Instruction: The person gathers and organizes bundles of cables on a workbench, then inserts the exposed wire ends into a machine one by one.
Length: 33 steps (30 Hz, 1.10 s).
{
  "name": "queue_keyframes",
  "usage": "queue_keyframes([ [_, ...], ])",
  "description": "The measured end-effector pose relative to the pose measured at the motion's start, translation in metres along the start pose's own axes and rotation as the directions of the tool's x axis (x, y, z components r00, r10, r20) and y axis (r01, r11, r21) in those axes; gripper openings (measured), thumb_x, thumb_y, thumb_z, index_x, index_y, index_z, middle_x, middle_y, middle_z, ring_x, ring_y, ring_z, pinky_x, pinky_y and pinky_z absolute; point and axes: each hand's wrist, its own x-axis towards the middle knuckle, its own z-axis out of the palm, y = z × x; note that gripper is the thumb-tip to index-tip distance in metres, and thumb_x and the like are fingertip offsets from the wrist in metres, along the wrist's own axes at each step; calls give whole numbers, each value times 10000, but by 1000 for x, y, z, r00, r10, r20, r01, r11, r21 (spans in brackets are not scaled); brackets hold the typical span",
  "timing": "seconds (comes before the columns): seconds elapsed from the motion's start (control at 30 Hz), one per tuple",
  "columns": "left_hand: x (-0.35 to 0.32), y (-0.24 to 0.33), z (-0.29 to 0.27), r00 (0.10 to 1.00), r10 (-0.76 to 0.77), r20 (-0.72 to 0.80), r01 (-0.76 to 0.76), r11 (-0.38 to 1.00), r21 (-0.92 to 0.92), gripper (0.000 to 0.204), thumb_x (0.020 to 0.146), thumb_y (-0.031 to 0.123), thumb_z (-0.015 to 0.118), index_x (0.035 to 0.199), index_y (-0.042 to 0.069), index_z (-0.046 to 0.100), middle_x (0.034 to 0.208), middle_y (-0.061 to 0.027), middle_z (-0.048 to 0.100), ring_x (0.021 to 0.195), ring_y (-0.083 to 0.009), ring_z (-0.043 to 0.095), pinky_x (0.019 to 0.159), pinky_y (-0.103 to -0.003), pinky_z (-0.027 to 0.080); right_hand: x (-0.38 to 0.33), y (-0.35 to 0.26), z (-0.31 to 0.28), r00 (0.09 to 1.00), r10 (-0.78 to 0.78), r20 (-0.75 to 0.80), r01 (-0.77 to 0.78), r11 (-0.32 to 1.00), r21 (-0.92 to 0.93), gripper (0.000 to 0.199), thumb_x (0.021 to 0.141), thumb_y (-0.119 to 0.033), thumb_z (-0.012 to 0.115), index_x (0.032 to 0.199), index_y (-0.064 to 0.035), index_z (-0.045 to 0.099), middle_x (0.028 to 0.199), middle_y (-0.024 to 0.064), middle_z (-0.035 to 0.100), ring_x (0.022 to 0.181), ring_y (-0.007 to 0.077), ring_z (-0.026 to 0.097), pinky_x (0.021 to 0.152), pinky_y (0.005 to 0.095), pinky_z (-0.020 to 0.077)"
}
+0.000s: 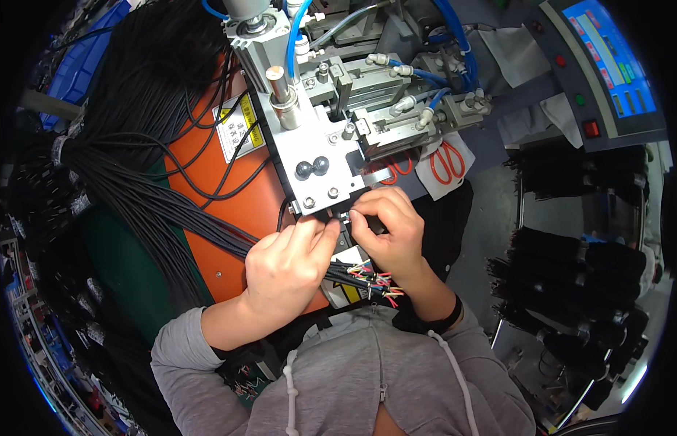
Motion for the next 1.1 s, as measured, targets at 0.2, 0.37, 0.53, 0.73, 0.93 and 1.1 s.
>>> queue_keyframes([
  [0.2,-9,6,-7,984,-109,139,86,982,166,149,748,109,684,889,61,668,764,3,520,594,-104,566,496,-248,429,3,1,-9,994,109,3,-108,984,142,125,729,16,739,826,4,661,829,92,663,780,198,628,701,304,490],
  [0.37,-5,-5,-8,993,-45,105,51,998,-48,174,755,122,693,907,40,669,758,-17,546,604,-111,584,499,-248,441,6,0,-24,923,-282,261,124,862,492,146,720,18,761,824,7,660,833,101,664,772,198,628,694,300,490],
  [0.53,16,-8,-16,952,164,-257,-204,970,-136,234,738,135,741,928,10,687,779,-79,603,556,-176,575,482,-293,449,2,-2,-23,985,-100,138,5,824,566,195,706,26,759,880,-11,678,871,94,677,807,220,642,707,308,497],
  [0.73,4,-2,-6,990,19,-138,-60,953,-296,233,723,74,755,927,-11,683,751,-84,602,550,-189,575,469,-296,448,-2,-25,-4,986,36,-165,32,920,390,170,742,2,756,888,6,668,842,108,664,731,207,620,659,306,485],
  [0.93,5,-3,-6,990,-32,-139,-10,958,-288,181,719,36,748,874,-13,668,700,-75,567,540,-190,568,456,-302,438,6,-29,-10,991,-100,-90,110,986,121,172,720,-2,772,856,-3,666,823,104,657,708,212,613,650,303,480],
  [1.1,4,-2,-5,993,16,-114,-38,980,-195,149,724,56,705,849,3,645,677,-33,483,538,-156,517,427,-291,399,5,-29,-12,989,-120,-83,125,991,57,174,708,-29,785,830,-12,662,781,86,651,682,213,600,639,300,473],
])
